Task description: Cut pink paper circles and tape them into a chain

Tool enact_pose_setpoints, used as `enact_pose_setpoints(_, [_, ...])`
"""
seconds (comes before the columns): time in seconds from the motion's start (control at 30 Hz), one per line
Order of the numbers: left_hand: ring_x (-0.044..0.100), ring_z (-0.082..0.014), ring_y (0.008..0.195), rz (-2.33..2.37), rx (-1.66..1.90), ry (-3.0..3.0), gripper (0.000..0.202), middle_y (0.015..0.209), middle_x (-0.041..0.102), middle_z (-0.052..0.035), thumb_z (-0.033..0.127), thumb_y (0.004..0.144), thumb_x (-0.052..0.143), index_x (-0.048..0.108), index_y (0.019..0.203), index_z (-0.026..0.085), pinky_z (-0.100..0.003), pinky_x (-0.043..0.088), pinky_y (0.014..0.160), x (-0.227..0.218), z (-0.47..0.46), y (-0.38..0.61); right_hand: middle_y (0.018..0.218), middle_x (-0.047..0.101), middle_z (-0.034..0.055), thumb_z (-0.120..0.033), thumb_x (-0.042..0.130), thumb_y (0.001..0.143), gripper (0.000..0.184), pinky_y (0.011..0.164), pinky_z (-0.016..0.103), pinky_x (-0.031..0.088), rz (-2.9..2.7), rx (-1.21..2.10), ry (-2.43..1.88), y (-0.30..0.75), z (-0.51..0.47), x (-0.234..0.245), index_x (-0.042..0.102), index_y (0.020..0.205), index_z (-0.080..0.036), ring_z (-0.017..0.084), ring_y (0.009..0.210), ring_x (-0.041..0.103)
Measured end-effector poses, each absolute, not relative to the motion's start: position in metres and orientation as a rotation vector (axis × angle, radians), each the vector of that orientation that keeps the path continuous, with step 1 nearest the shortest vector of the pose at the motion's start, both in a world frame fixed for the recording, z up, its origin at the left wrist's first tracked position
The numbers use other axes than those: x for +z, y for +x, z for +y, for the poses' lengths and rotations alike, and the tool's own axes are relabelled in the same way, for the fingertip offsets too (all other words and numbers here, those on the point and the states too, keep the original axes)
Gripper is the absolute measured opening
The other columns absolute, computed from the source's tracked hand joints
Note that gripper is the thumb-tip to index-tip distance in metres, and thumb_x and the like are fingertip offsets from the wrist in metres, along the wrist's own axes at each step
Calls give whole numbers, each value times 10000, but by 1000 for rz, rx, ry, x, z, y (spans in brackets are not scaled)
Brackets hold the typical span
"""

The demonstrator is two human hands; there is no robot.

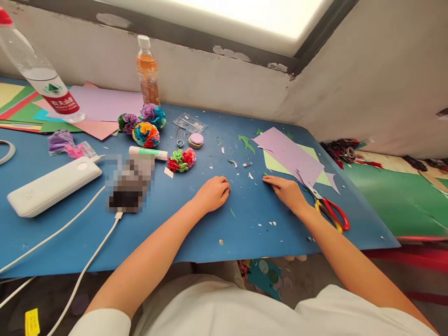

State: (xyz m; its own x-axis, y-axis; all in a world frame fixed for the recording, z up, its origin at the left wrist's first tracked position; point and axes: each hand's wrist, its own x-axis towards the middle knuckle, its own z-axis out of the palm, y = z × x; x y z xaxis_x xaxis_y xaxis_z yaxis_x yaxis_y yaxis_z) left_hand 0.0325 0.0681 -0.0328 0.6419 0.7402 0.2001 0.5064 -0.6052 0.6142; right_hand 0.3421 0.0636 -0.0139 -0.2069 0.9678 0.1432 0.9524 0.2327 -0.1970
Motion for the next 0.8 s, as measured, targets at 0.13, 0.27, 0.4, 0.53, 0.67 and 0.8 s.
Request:
enact_pose_setpoints(0.13, [613, -219, 1022, 980, 635, 2346, 270, 1120, 662, -89, 147, 920, 428, 690, 983, 164, -371, 513, 953, -35, 66, 32, 1126, 728, 21, -243, 412, 850, 386, 1018, 436, 513, -2252, 217, -1957, 356, -7, -2, 764, 1009, -236, 252, 1077, 681])
enact_pose_setpoints(0.27, [612, -222, 1028, 980, 662, 2337, 259, 1116, 658, -97, 146, 913, 440, 688, 984, 153, -378, 511, 959, -36, 65, 32, 1026, 758, 9, -278, 467, 813, 330, 868, 374, 593, -2182, 414, -2180, 381, -80, 26, 776, 930, -263, 253, 942, 727])
enact_pose_setpoints(0.4, [604, -226, 1046, 979, 672, 2328, 256, 1117, 651, -101, 154, 914, 436, 685, 976, 150, -387, 504, 972, -38, 64, 31, 869, 775, 41, -227, 520, 736, 277, 665, 347, 612, -2011, 566, -2461, 409, -140, 52, 776, 840, -246, 277, 768, 743])
enact_pose_setpoints(0.53, [597, -238, 1060, 979, 680, 2323, 256, 1119, 643, -107, 166, 915, 433, 681, 974, 148, -417, 495, 989, -39, 63, 30, 818, 771, 76, -214, 548, 689, 249, 616, 374, 593, -1836, 547, -2698, 423, -170, 54, 771, 798, -233, 303, 722, 735])
enact_pose_setpoints(0.67, [598, -234, 1061, 980, 694, 2323, 255, 1119, 645, -98, 165, 912, 432, 681, 966, 160, -427, 494, 998, -40, 62, 29, 669, 738, 94, -300, 626, 672, 166, 489, 427, 543, -1748, 331, -2856, 416, -168, 48, 763, 739, -237, 322, 545, 683])
enact_pose_setpoints(0.8, [602, -221, 1064, 990, 693, 2335, 258, 1118, 650, -93, 160, 913, 432, 684, 969, 163, -408, 493, 1008, -38, 63, 29, 909, 758, 139, -395, 469, 851, 350, 548, 438, 554, -1798, 25, -2731, 383, -139, 43, 758, 943, -219, 337, 708, 714])
